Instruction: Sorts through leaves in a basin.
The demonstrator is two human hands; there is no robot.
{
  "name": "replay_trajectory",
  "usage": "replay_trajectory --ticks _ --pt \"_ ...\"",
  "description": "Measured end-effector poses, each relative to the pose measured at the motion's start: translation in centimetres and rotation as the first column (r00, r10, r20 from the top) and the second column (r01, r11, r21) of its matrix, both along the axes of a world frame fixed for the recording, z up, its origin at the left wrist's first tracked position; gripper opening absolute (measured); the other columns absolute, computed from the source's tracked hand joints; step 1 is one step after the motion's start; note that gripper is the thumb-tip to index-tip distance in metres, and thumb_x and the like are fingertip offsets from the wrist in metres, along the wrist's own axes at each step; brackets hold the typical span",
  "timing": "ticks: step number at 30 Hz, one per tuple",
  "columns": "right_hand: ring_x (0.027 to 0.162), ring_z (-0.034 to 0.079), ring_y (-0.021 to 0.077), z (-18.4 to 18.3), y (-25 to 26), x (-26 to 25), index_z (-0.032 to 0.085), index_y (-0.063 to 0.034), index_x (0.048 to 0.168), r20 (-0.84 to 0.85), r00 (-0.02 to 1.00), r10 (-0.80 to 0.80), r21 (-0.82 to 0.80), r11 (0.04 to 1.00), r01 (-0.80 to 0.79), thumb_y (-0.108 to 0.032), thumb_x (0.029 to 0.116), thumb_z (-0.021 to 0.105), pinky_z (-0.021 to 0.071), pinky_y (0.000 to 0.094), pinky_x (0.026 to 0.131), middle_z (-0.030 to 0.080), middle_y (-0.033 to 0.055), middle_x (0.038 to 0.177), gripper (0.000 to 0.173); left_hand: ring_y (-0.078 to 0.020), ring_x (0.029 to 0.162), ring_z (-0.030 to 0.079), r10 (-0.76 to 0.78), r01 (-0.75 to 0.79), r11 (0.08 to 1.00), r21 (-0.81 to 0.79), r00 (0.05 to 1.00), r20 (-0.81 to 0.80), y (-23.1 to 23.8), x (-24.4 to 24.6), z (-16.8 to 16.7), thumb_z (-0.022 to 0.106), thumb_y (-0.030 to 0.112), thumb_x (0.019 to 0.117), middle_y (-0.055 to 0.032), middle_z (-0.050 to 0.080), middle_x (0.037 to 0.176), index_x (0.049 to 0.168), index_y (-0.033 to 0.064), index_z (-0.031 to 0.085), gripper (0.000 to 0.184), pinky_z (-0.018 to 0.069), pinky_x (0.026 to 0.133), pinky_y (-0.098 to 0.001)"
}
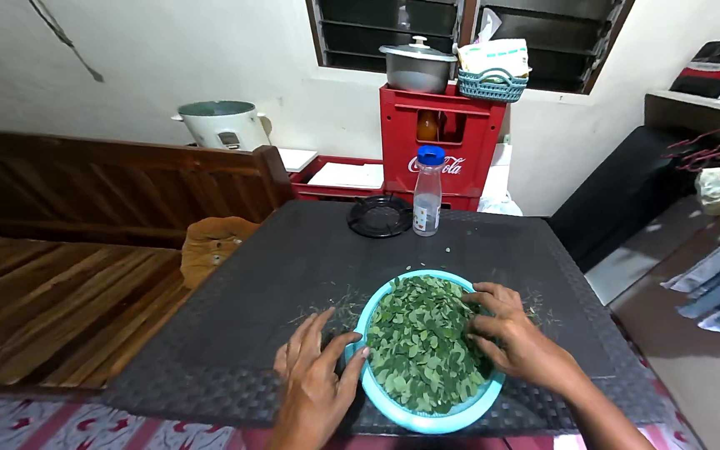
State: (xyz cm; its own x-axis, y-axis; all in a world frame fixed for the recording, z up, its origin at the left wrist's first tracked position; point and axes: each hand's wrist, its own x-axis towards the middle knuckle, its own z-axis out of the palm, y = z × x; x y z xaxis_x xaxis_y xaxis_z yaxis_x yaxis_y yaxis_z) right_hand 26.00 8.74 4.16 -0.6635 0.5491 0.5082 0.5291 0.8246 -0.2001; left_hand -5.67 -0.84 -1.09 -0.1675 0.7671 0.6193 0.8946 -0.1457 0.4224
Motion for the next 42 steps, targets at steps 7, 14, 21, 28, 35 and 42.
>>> replay_trajectory --ticks 7,14,21,28,35,42 --pt "0.142 0.045 0.0303 0.6 -1.1 -0.7 0.075 -0.0304 0.105 0.14 0.989 0.043 0.012 0.999 -0.045 -0.037 0.0908 0.069 0.0396 0.061 0.11 0.06 -0.0024 0.143 0.016 -0.0421 0.139 0.044 -0.01 0.01 1.0 0.002 1.0 -0.01 0.4 0.4 -0.7 0.056 0.055 0.0914 -0.0136 0.06 0.142 0.093 0.0251 0.079 0.038 0.0269 0.106 -0.0713" --pt "0.141 0.042 0.049 -0.1 -2.5 -7.1 0.06 -0.032 0.138 0.31 0.945 0.108 0.092 0.985 -0.143 -0.055 0.0595 0.091 0.0399 0.0759 0.101 0.05 0.0173 0.152 0.088 -0.0446 0.137 0.047 -0.015 0.014 0.998 -0.058 1.0 -0.017 0.3 2.1 -1.1 0.057 0.044 0.0918 -0.0162 0.059 0.142 0.107 0.0207 0.076 0.034 0.031 0.104 -0.0716" --pt "0.15 0.023 0.0527 1.0 -2.1 -10.1 0.054 -0.0283 0.146 0.503 0.837 0.214 -0.088 0.977 -0.197 -0.051 0.0578 0.093 0.0225 0.0851 0.106 0.035 0.0204 0.162 0.099 -0.0468 0.137 0.046 0.025 -0.025 0.991 -0.131 1.0 -0.007 -0.1 3.3 -0.5 0.059 0.026 0.091 -0.0225 0.055 0.144 0.114 0.0113 0.069 0.029 0.0313 0.103 -0.0711" --pt "0.146 0.04 0.0377 2.3 0.2 -6.4 0.074 -0.0269 0.09 0.249 0.961 0.12 0.074 0.987 -0.143 -0.034 0.0886 0.07 0.0338 0.0704 0.11 0.057 0.0035 0.148 0.008 -0.0392 0.14 0.045 -0.06 0.06 0.998 -0.022 0.998 0.008 0.5 3.7 -1.9 0.056 0.045 0.0929 -0.012 0.057 0.145 0.09 0.0276 0.076 0.027 0.0309 0.105 -0.0694" --pt "0.146 0.04 0.0364 -0.5 1.1 -5.9 0.075 -0.0255 0.09 0.24 0.968 0.068 0.063 0.994 -0.085 -0.036 0.0896 0.069 0.0328 0.0705 0.111 0.057 0.0019 0.148 0.012 -0.0391 0.141 0.044 -0.063 0.063 0.998 0.003 0.998 0.002 0.9 4.3 -1.4 0.056 0.044 0.0932 -0.0108 0.058 0.145 0.087 0.0276 0.077 0.027 0.0295 0.107 -0.0682" --pt "0.144 0.043 0.035 -1.5 1.2 -5.2 0.074 -0.0227 0.089 0.194 0.98 0.039 0.07 0.996 -0.053 -0.032 0.0877 0.07 0.0349 0.069 0.109 0.06 0.0018 0.145 0.011 -0.0405 0.143 0.041 -0.092 0.091 0.995 -0.03 0.995 -0.044 1.2 5.3 -0.2 0.058 0.045 0.0925 -0.0089 0.056 0.149 0.089 0.0277 0.079 0.028 0.0278 0.108 -0.0693"
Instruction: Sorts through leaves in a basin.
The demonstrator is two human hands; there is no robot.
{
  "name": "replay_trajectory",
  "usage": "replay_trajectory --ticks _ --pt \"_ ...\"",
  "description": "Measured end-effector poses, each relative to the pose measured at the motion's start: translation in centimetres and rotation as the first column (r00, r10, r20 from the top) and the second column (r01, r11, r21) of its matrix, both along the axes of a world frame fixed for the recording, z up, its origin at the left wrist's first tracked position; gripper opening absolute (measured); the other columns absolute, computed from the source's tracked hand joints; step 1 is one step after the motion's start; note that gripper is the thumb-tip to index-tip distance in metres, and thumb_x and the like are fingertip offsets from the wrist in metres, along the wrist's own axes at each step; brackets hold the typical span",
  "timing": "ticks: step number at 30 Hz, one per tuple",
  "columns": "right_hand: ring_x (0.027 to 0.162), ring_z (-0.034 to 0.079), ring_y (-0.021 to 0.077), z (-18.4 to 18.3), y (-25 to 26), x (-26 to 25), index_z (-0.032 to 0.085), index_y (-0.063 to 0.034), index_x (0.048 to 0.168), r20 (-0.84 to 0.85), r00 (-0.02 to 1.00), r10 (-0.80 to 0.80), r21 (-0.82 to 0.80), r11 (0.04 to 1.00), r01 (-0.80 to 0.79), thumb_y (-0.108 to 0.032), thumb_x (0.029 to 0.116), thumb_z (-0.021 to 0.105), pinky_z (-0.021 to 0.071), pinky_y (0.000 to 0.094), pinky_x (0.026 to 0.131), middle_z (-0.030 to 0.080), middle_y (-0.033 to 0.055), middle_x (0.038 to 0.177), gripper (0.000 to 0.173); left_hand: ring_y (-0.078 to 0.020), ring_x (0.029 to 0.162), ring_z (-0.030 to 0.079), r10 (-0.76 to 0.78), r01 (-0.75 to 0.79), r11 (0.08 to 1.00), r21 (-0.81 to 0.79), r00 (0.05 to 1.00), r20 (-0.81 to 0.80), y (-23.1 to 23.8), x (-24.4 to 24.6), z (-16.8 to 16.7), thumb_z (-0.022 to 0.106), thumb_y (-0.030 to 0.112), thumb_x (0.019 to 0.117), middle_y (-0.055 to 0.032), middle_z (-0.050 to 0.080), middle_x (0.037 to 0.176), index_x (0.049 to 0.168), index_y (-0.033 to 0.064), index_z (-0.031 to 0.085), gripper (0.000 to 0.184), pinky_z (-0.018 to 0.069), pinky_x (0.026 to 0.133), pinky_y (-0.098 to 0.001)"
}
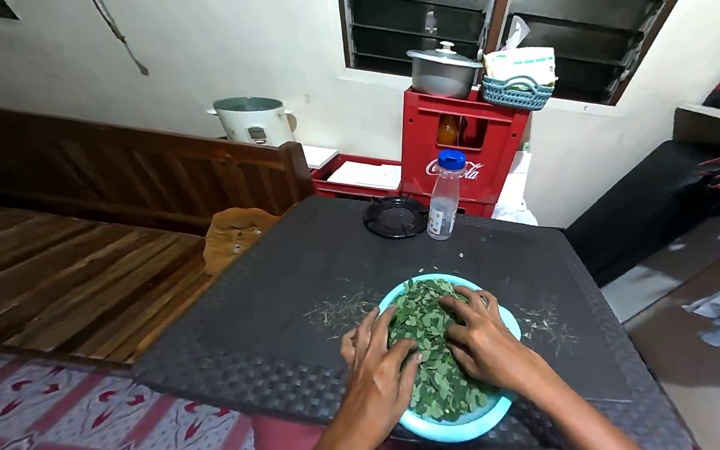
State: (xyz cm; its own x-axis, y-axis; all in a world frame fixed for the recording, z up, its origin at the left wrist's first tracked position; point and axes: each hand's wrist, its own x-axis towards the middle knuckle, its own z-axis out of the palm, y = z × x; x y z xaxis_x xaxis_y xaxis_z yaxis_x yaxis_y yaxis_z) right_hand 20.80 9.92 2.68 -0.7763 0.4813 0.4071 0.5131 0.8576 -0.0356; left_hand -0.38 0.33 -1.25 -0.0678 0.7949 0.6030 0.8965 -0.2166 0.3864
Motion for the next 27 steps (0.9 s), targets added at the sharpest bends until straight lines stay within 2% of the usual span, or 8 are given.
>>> replay_trajectory --ticks 7,14,17,19,24,27 --pt "0.148 0.036 0.0388 1.5 -1.5 -1.0 0.075 -0.0244 0.093 0.018 0.997 0.082 -0.032 0.996 -0.081 -0.029 0.0869 0.072 0.0305 0.0711 0.112 0.055 0.0065 0.149 0.008 -0.0403 0.14 0.045 0.024 -0.024 0.999 0.039 1.0 0.0 -0.1 -0.5 -0.3 0.057 0.045 0.0921 -0.01 0.059 0.144 0.089 0.028 0.079 0.028 0.0288 0.106 -0.0703" --pt "0.151 0.032 0.0398 0.8 -1.5 -2.6 0.076 -0.0187 0.092 0.123 0.99 0.062 -0.023 0.998 -0.06 -0.031 0.0856 0.075 0.0273 0.0756 0.111 0.051 0.0094 0.154 0.014 -0.0398 0.14 0.046 0.048 -0.048 0.997 0.068 0.999 0.002 -0.5 -1.2 -0.1 0.056 0.047 0.0929 -0.0113 0.06 0.143 0.088 0.0272 0.079 0.03 0.0289 0.107 -0.069" --pt "0.151 0.032 0.038 0.0 -1.3 -2.2 0.076 -0.02 0.089 0.065 0.996 0.068 -0.051 0.997 -0.065 -0.03 0.0856 0.074 0.0282 0.0737 0.111 0.051 0.0049 0.154 0.01 -0.0392 0.14 0.045 0.033 -0.034 0.998 0.058 0.999 0.011 -0.4 -1.2 -0.2 0.056 0.047 0.0928 -0.0105 0.059 0.144 0.088 0.0272 0.079 0.03 0.0288 0.107 -0.0689" --pt "0.151 0.032 0.0362 -0.1 -1.5 -1.8 0.075 -0.0213 0.086 0.004 0.998 0.07 -0.071 0.995 -0.07 -0.031 0.089 0.068 0.029 0.0711 0.113 0.05 0.0027 0.155 0.012 -0.0389 0.141 0.044 0.002 -0.003 0.999 0.037 1.0 0.023 -0.5 -0.9 -0.3 0.057 0.048 0.0931 -0.0097 0.059 0.144 0.089 0.0275 0.079 0.03 0.029 0.107 -0.0692" --pt "0.151 0.033 0.033 -0.1 -2.2 -0.8 0.074 -0.0245 0.082 -0.149 0.985 0.09 -0.054 0.994 -0.099 -0.036 0.0944 0.062 0.0277 0.0656 0.116 0.053 0.0007 0.153 0.02 -0.0366 0.142 0.044 -0.078 0.085 0.994 -0.074 0.993 0.09 -0.7 0.2 0.2 0.052 0.056 0.0967 -0.0077 0.058 0.147 0.1 0.028 0.08 0.04 0.0293 0.108 -0.0695" --pt "0.151 0.033 0.0306 -0.2 -2.7 -0.5 0.074 -0.0253 0.085 -0.213 0.973 0.09 -0.034 0.994 -0.1 -0.037 0.0949 0.061 0.0272 0.0633 0.118 0.055 -0.0006 0.151 0.02 -0.032 0.142 0.045 -0.109 0.122 0.988 -0.098 0.986 0.124 -0.6 0.4 0.4 0.053 0.045 0.097 -0.0043 0.059 0.145 0.091 0.0263 0.078 0.032 0.0304 0.109 -0.0686"
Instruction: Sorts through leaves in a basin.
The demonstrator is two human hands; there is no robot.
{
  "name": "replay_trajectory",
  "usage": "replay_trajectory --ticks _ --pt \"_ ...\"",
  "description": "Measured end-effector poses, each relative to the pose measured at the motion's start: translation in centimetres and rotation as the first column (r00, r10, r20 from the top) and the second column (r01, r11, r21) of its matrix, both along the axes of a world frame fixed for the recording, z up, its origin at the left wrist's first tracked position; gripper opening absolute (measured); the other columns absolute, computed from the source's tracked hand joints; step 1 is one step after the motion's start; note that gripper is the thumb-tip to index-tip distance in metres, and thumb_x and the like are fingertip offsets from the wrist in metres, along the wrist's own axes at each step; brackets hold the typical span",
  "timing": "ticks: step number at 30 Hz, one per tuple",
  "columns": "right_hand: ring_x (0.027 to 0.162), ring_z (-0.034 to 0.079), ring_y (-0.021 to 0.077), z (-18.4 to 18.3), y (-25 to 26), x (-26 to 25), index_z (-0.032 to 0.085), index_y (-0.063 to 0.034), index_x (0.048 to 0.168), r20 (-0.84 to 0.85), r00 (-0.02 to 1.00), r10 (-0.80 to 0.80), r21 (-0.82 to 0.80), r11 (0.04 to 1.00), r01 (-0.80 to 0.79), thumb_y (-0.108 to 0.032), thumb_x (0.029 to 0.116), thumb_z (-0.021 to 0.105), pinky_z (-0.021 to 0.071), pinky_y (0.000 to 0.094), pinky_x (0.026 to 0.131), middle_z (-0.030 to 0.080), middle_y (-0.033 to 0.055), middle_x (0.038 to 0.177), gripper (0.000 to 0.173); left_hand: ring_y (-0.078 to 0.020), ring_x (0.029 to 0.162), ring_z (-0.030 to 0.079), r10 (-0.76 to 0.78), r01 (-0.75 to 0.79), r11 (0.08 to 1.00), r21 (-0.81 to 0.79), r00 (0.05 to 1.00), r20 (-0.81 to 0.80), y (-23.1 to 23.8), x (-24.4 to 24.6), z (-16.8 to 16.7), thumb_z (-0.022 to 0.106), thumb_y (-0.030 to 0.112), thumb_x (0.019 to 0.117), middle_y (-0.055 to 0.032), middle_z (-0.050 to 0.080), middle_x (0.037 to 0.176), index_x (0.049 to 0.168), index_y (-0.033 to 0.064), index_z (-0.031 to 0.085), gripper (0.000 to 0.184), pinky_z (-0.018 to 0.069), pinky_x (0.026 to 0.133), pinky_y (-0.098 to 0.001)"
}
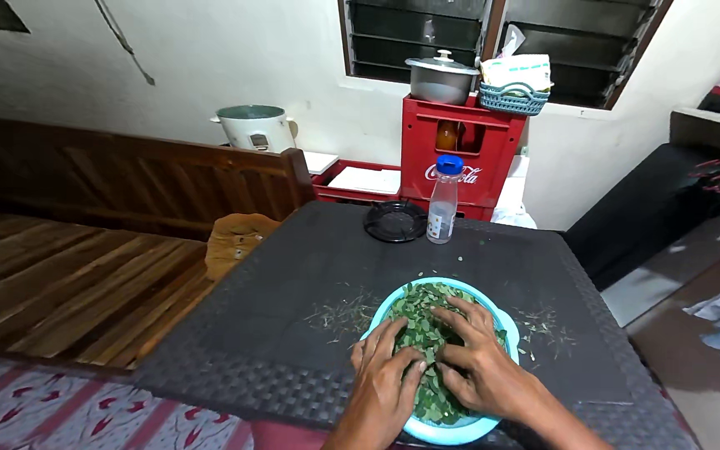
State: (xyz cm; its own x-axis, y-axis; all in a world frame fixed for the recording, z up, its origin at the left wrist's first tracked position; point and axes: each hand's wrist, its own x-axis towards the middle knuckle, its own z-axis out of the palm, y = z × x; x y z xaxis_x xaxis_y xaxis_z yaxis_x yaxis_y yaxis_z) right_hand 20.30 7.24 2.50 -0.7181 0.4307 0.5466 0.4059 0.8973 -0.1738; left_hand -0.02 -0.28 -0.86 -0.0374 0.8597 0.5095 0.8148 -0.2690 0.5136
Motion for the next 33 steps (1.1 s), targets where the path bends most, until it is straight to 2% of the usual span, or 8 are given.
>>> replay_trajectory --ticks 3,5,12,15,22,26,30,33 --pt "0.15 0.034 0.0302 0.0 -0.4 0.5 0.076 -0.0274 0.098 -0.033 0.999 -0.032 -0.008 0.999 0.032 -0.041 0.0939 0.061 0.0269 0.0639 0.117 0.056 -0.0004 0.15 0.021 -0.0307 0.142 0.046 0.001 -0.001 0.999 0.035 1.0 0.013 0.2 -0.2 -0.1 0.052 0.042 0.097 -0.0037 0.06 0.144 0.088 0.0261 0.078 0.031 0.0303 0.109 -0.0674" --pt "0.151 0.033 0.0289 0.1 -0.4 0.7 0.076 -0.0273 0.1 -0.059 0.998 -0.034 -0.055 0.998 0.031 -0.041 0.0934 0.062 0.0259 0.0628 0.118 0.055 -0.001 0.15 0.021 -0.031 0.142 0.046 0.006 -0.007 0.999 0.043 1.0 0.008 0.1 -0.3 0.0 0.052 0.043 0.0975 -0.0043 0.06 0.144 0.089 0.0264 0.078 0.031 0.0303 0.109 -0.067" --pt "0.148 0.038 0.0277 0.2 -0.5 0.0 0.077 -0.0204 0.091 -0.103 0.994 0.024 -0.09 0.995 -0.034 -0.029 0.0987 0.06 0.0295 0.0608 0.118 0.061 -0.0024 0.144 0.021 -0.0336 0.142 0.045 -0.028 0.028 0.997 0.068 1.0 0.003 -0.4 0.1 0.6 0.053 0.041 0.0983 -0.0075 0.06 0.143 0.088 0.024 0.078 0.032 0.0296 0.109 -0.0674" --pt "0.148 0.038 0.025 0.2 -0.4 0.6 0.069 -0.0159 0.083 -0.086 0.996 0.001 -0.11 0.994 -0.01 -0.024 0.0998 0.053 0.0299 0.0584 0.118 0.061 -0.0027 0.142 0.024 -0.0334 0.142 0.045 -0.046 0.045 0.998 0.045 0.999 0.009 -0.6 0.2 0.6 0.053 0.037 0.0974 -0.007 0.062 0.142 0.087 0.0222 0.079 0.031 0.0297 0.11 -0.0671" --pt "0.149 0.037 0.0281 -0.6 -0.8 1.4 0.074 -0.02 0.097 -0.063 0.998 0.002 -0.128 0.992 -0.01 -0.04 0.1006 0.059 0.0287 0.0622 0.118 0.058 -0.0007 0.146 0.025 -0.0319 0.143 0.045 -0.096 0.095 0.995 0.033 0.993 0.061 -0.7 1.1 0.8 0.054 0.037 0.0987 -0.0077 0.061 0.142 0.088 0.0213 0.078 0.031 0.0294 0.112 -0.0645" --pt "0.147 0.039 0.0259 -0.7 -1.3 1.2 0.073 -0.019 0.085 -0.11 0.993 0.046 -0.118 0.991 -0.059 -0.025 0.099 0.056 0.0293 0.0594 0.118 0.063 -0.0048 0.138 0.022 -0.0293 0.143 0.045 -0.105 0.102 0.992 0.075 0.994 0.037 -0.6 1.4 0.1 0.052 0.038 0.0996 -0.0041 0.063 0.141 0.086 0.0228 0.077 0.032 0.0309 0.111 -0.0641" --pt "0.142 0.045 0.0265 -0.5 -0.5 4.1 0.075 -0.0232 0.086 -0.195 0.97 -0.146 -0.014 0.989 0.146 -0.027 0.0963 0.061 0.0347 0.0603 0.115 0.067 -0.0052 0.132 0.018 -0.0313 0.144 0.043 -0.067 0.068 0.997 0.045 0.998 -0.022 -0.9 0.2 -0.2 0.055 0.036 0.0969 -0.0034 0.061 0.143 0.085 0.0243 0.077 0.028 0.0299 0.11 -0.0658" --pt "0.142 0.045 0.0347 -1.5 2.6 9.3 0.077 -0.024 0.091 -0.179 0.892 -0.416 0.073 0.898 0.434 -0.031 0.0906 0.068 0.0352 0.0663 0.112 0.065 0.0024 0.136 0.011 -0.0393 0.145 0.041 -0.02 0.019 0.999 -0.031 0.999 -0.037 -1.3 -1.4 0.0 0.068 0.038 0.089 -0.0093 0.055 0.15 0.103 0.0241 0.081 0.024 0.0282 0.109 -0.0714"
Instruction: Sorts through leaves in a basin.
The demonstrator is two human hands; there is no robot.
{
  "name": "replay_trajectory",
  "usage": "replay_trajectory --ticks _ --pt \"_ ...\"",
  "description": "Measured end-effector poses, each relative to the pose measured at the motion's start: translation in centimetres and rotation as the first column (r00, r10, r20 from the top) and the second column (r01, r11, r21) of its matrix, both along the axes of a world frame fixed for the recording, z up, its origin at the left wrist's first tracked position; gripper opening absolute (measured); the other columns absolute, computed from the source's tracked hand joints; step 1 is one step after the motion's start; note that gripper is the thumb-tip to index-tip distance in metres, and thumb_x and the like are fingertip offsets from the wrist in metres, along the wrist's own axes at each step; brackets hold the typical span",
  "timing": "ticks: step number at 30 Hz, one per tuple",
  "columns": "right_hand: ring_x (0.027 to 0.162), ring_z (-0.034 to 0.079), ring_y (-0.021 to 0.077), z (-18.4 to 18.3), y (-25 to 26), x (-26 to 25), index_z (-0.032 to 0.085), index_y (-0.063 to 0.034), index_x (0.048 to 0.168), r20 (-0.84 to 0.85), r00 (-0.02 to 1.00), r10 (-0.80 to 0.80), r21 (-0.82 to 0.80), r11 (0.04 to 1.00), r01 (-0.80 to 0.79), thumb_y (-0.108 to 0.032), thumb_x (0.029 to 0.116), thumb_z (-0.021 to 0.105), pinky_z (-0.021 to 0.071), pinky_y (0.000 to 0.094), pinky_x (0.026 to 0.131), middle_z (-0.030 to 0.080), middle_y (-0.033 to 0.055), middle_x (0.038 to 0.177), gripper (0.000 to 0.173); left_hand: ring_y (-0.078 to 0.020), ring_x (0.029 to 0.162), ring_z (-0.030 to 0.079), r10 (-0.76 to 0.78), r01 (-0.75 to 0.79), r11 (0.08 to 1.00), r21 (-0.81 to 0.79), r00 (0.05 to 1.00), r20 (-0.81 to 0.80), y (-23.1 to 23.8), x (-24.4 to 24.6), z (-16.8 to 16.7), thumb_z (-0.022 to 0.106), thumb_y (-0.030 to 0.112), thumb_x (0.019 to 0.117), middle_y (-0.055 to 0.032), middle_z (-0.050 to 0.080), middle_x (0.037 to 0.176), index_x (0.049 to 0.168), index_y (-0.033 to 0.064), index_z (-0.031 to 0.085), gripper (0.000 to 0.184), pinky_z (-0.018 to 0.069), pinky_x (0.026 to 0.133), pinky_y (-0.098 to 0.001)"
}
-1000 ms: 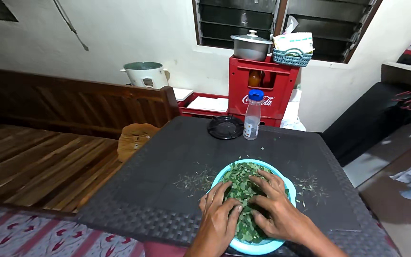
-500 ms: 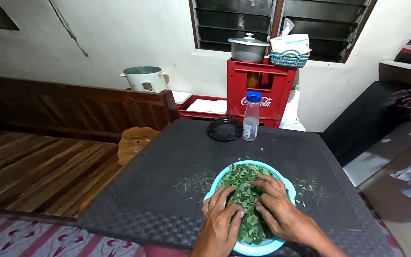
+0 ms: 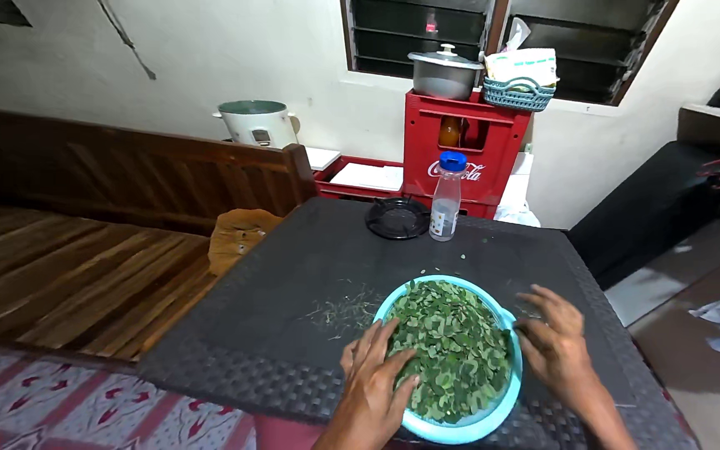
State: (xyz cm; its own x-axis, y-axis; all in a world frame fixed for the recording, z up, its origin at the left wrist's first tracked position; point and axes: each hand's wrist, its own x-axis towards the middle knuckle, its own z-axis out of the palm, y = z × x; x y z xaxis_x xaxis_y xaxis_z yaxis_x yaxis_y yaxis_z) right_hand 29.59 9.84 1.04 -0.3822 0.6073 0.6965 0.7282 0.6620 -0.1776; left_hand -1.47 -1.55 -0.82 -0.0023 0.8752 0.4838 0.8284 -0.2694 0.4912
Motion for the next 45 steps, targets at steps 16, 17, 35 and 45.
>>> replay_trajectory --ticks 16,17,35,45 --pt "0.142 0.044 0.0382 5.0 2.5 -14.7 0.061 -0.0283 0.141 0.316 0.896 0.312 -0.505 0.855 -0.119 -0.069 0.0935 0.05 0.0403 0.0685 0.103 0.049 0.0119 0.154 0.063 -0.0405 0.134 0.051 0.293 -0.318 0.943 0.101 0.933 0.21 1.8 -0.9 -4.0 0.048 0.045 0.0968 -0.0178 0.053 0.148 0.135 0.0177 0.065 0.05 0.0328 0.103 -0.0697" --pt "0.144 0.04 0.0426 4.9 2.5 -15.9 0.059 -0.0313 0.143 0.388 0.864 0.32 -0.549 0.834 -0.062 -0.078 0.0888 0.048 0.038 0.072 0.103 0.046 0.0146 0.157 0.073 -0.0408 0.134 0.051 0.295 -0.321 0.942 0.099 0.931 0.214 1.7 -0.9 -4.0 0.049 0.044 0.0967 -0.0183 0.053 0.148 0.137 0.0167 0.064 0.051 0.033 0.103 -0.0698" --pt "0.101 0.067 0.0241 5.2 4.6 -11.3 0.073 -0.0172 0.106 0.309 0.79 0.53 -0.53 0.786 -0.319 -0.029 0.0708 0.084 0.0588 0.0511 0.084 0.068 0.0062 0.113 0.039 -0.0414 0.135 0.049 0.331 -0.367 0.922 0.12 0.912 0.241 1.8 -0.5 -4.0 0.05 0.032 0.0922 -0.0193 0.048 0.151 0.142 0.0185 0.059 0.053 0.0328 0.102 -0.0692" --pt "0.103 0.067 0.017 8.7 5.4 -10.3 0.073 -0.0207 0.115 0.271 0.738 0.618 -0.526 0.737 -0.424 -0.016 0.0705 0.086 0.058 0.0433 0.091 0.07 0.0009 0.112 0.046 -0.0419 0.131 0.051 0.342 -0.384 0.915 0.121 0.9 0.27 1.7 -0.5 -4.1 0.049 0.04 0.094 -0.0212 0.046 0.153 0.141 0.0155 0.06 0.054 0.0337 0.1 -0.0691"
